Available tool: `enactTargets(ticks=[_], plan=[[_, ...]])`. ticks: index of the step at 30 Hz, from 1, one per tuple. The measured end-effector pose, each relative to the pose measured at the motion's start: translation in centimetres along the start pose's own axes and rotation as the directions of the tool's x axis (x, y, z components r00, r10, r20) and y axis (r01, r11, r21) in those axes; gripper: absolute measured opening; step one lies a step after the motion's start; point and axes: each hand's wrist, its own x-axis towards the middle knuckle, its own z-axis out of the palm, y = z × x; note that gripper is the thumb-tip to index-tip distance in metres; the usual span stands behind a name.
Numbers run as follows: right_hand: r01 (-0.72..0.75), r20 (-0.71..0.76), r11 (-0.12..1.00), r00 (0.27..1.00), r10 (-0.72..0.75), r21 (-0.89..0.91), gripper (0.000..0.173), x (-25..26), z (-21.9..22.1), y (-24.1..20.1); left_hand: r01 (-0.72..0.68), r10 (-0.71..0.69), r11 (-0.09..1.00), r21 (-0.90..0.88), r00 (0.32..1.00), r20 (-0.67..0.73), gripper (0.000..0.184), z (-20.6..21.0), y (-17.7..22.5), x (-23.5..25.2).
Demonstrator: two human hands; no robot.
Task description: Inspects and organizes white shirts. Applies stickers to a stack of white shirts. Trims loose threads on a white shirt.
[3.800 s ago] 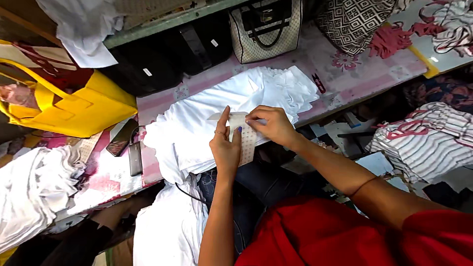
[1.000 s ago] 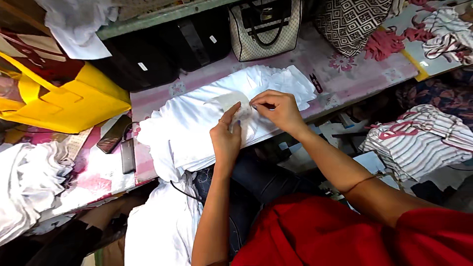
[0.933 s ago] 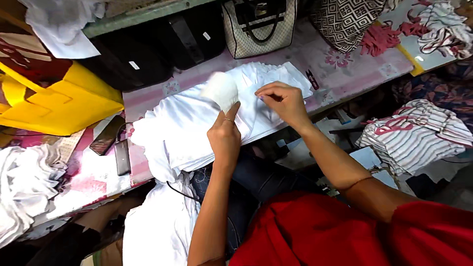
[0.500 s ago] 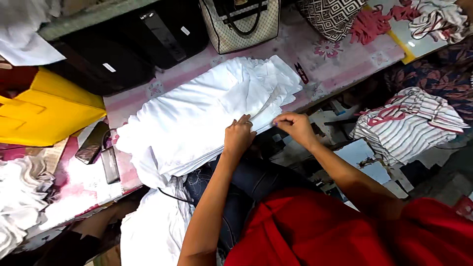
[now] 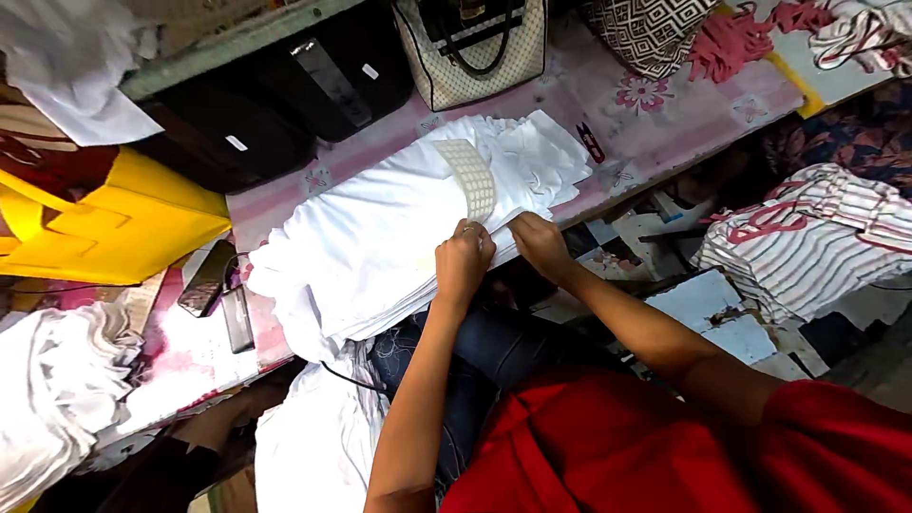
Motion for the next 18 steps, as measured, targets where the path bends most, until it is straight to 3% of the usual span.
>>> enactTargets(ticks=[4, 8, 11, 13, 15, 18], plan=[[0.01, 0.137, 1.0, 0.99, -0.014, 0.028, 0.01, -0.9, -0.1, 0.0, -0.016, 0.016, 0.999, -0.033, 1.0, -0.007, 0.01, 0.3, -0.4, -0.3], [-0.073, 0.312, 0.991, 0.95, 0.033, 0.116, 0.009, -0.5, -2.1, -0.5, 0.004, -0.005, 0.998, -0.06, 1.0, -0.011, 0.01, 0.3, -0.4, -0.3], [-0.166, 0.248, 0.982, 0.959, 0.14, 0.088, 0.007, 0.1, -4.1, -0.9, 0.015, -0.017, 0.994, -0.111, 1.0, -0.021, 0.012, 0.1, -0.9, -0.5], [-0.216, 0.171, 0.976, 0.962, 0.215, -0.011, 0.02, 0.5, -4.9, -0.7, 0.015, -0.02, 0.989, -0.148, 0.999, -0.031, 0.011, 0.0, -1.2, -0.7], [-0.284, 0.209, 0.958, 0.935, 0.286, -0.04, 0.03, 1.3, -5.4, -0.5, -0.006, -0.006, 0.983, -0.181, 0.998, -0.062, 0.011, -0.3, -1.4, -0.9], [-0.398, 0.253, 0.916, 0.893, 0.372, 0.057, 0.026, 4.1, -5.6, -1.0, -0.017, -0.033, 0.966, -0.257, 0.982, -0.186, 0.015, -1.8, -1.6, -1.4]])
